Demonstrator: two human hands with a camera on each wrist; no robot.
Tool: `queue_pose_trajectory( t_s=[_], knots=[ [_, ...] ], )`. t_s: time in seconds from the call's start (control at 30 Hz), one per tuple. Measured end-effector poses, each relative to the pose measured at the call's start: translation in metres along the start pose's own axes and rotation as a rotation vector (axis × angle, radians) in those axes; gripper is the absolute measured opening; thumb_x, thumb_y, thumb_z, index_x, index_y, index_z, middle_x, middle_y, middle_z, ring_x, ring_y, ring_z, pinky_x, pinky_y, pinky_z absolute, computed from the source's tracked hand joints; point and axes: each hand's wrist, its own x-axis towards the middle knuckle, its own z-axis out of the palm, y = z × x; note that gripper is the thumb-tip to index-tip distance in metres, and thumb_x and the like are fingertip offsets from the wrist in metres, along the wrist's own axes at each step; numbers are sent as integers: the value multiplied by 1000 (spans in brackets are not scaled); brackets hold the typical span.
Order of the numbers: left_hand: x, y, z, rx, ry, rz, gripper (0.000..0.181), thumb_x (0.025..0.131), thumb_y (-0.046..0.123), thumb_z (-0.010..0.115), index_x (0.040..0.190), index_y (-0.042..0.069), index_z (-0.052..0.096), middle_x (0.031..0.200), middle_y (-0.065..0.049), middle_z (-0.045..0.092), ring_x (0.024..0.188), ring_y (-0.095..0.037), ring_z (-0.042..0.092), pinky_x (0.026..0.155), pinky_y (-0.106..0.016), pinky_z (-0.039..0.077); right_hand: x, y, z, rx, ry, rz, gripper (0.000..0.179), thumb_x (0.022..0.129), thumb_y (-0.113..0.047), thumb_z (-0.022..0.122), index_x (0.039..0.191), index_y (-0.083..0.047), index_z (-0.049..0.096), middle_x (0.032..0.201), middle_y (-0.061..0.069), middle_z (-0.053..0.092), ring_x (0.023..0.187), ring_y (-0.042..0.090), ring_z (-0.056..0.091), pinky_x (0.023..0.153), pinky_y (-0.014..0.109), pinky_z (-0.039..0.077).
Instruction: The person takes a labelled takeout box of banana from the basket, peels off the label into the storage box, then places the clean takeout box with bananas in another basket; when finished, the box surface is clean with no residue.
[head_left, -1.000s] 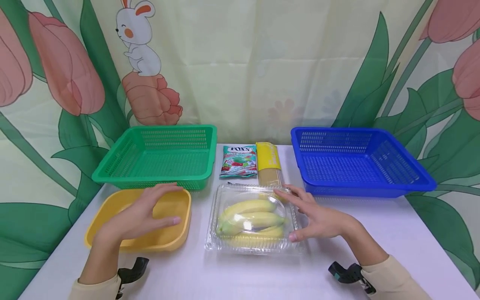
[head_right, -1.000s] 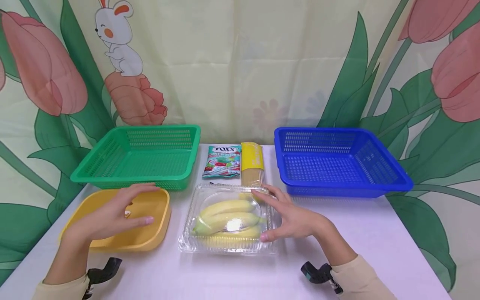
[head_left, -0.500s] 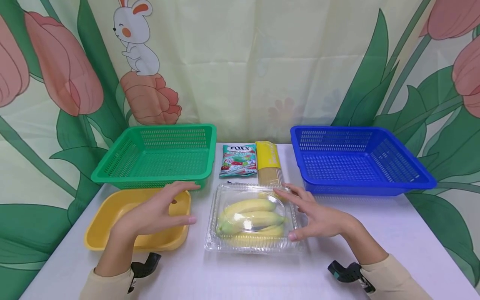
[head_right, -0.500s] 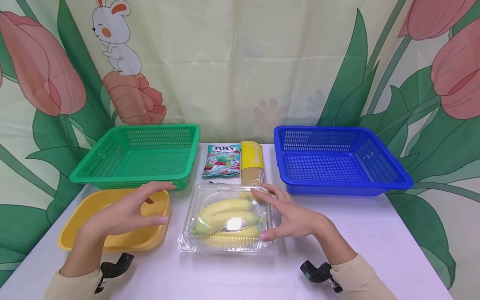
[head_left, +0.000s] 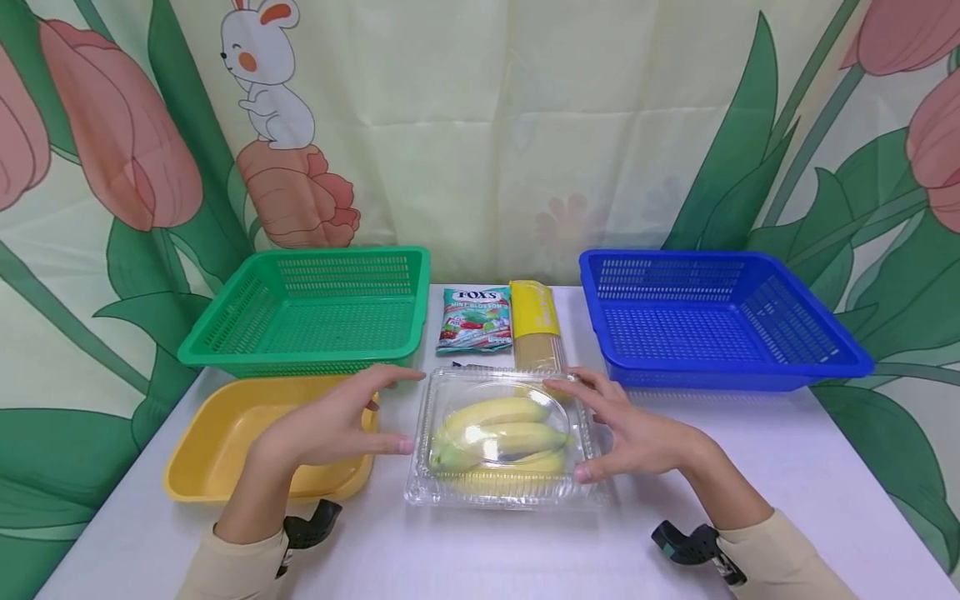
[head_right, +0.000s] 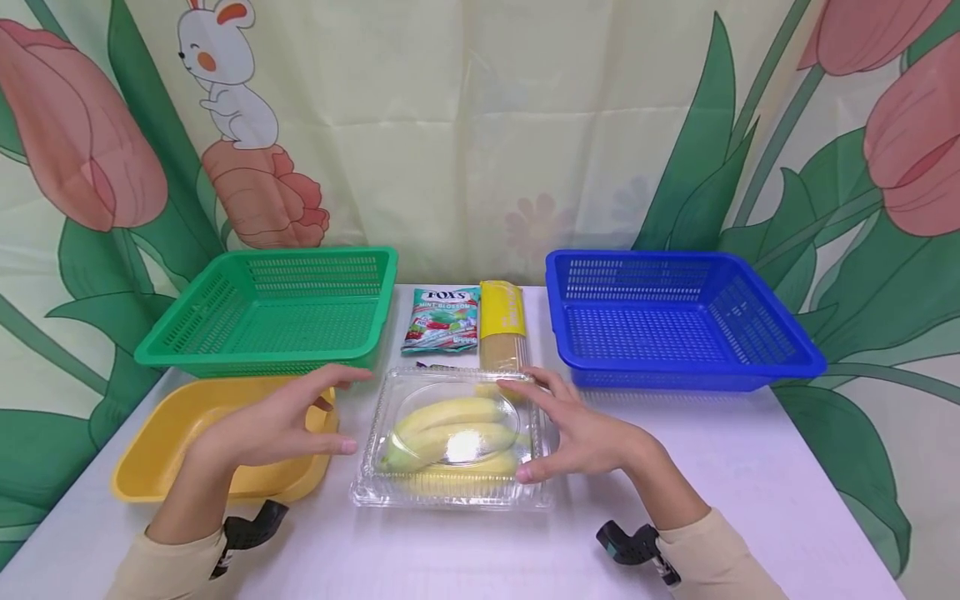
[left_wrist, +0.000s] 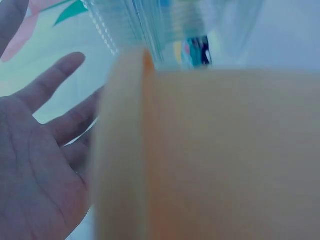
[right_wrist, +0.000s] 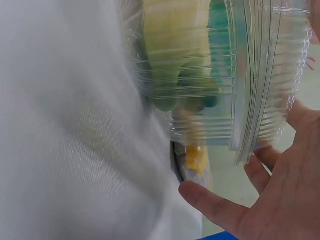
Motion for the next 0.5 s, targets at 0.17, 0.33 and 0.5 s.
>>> queue_pose_trajectory(
  t_s=[0.17,0.33,0.5],
  knots=[
    [5,5,6,-25,-23,19,83,82,53,83,152,28,45,152,5,45,138,-29,44,108,-55,46,-1,-2,3,8,33,-4,100,78,-35,89,160,-34,32,164,15,3,147,46,14,101,67,46],
    [7,6,10,-46,-43,3,82,83,52,83,152,33,43,153,5,43,139,-29,43,102,-56,50,-1,-3,6,33,51,7,95,78,-33,88,157,-34,35,163,11,2,148,44,14,102,67,45],
    [9,6,14,-91,-55,6,86,83,48,85,154,33,39,156,5,38,139,-29,41,102,-58,50,-1,-4,6,40,56,7,92,78,-32,89,155,-32,38,161,12,4,148,40,13,103,65,45]
  ],
)
